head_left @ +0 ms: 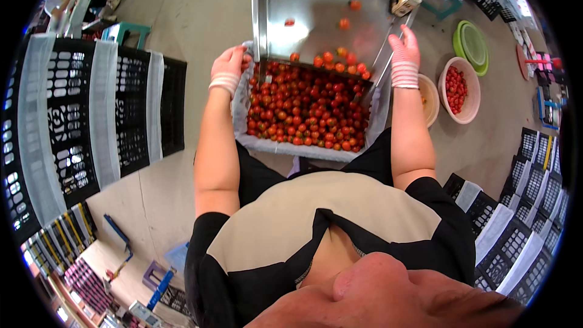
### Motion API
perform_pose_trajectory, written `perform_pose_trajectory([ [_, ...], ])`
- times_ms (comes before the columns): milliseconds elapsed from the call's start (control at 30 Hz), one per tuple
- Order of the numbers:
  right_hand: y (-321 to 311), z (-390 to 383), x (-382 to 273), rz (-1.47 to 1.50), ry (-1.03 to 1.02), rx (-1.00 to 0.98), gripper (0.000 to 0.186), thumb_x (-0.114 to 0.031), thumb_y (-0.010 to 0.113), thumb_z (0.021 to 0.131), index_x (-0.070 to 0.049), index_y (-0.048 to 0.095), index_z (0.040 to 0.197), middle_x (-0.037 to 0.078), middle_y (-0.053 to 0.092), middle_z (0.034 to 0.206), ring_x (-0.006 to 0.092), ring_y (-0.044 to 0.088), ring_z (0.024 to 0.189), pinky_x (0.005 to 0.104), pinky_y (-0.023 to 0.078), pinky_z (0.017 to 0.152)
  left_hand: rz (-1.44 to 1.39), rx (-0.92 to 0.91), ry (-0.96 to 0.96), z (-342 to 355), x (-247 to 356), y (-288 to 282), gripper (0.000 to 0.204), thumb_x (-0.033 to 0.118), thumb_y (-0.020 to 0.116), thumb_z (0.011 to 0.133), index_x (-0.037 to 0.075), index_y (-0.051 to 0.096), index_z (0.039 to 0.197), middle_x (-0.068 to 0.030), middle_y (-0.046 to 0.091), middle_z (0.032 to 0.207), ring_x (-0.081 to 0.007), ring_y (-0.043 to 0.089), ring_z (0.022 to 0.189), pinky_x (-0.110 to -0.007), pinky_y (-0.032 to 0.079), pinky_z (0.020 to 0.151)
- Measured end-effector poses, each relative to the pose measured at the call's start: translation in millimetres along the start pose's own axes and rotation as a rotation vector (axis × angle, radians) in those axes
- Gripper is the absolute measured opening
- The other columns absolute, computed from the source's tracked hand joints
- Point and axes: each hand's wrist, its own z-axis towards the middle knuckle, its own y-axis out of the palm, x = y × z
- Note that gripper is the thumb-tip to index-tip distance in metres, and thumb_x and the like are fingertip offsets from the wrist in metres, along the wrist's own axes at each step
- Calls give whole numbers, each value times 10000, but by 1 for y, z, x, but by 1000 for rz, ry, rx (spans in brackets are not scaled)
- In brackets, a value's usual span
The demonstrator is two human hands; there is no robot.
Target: The person sits on the floor and sorts small red tomatoes from a conveyor belt into a white plastic crate. They use both hands to pick the tomatoes and arrange them in the container.
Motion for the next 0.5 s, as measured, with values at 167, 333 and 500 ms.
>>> perform_pose_trajectory([
  [167, 10, -13, -32, -288, -7, 14, 512, -241, 640, 746, -62, 554, 1217, 211, 426, 1350, 316, 425, 1249, 357, 338, 1044, -132, -46, -53, 7, -12, -8, 327, 302, 498, 949, 50, 605, 1128, -5, 649, 811, -68, 556, 622, -218, 449, 586],
  [333, 11, -18, -45, -340, 79, 13, 515, -250, 629, 754, -109, 538, 1240, 177, 381, 1403, 305, 394, 1283, 358, 331, 1051, -262, -62, -126, 1, -5, -5, 330, 321, 511, 948, 68, 588, 1144, -9, 648, 814, -82, 568, 643, -235, 460, 589],
  [500, 12, -20, -49, -336, 84, 9, 497, -244, 627, 763, -113, 539, 1234, 178, 364, 1413, 313, 382, 1291, 357, 329, 1056, -464, -56, -222, 2, -3, -2, 301, 314, 517, 943, 79, 568, 1125, -20, 625, 792, -139, 579, 653, -271, 481, 599],
])
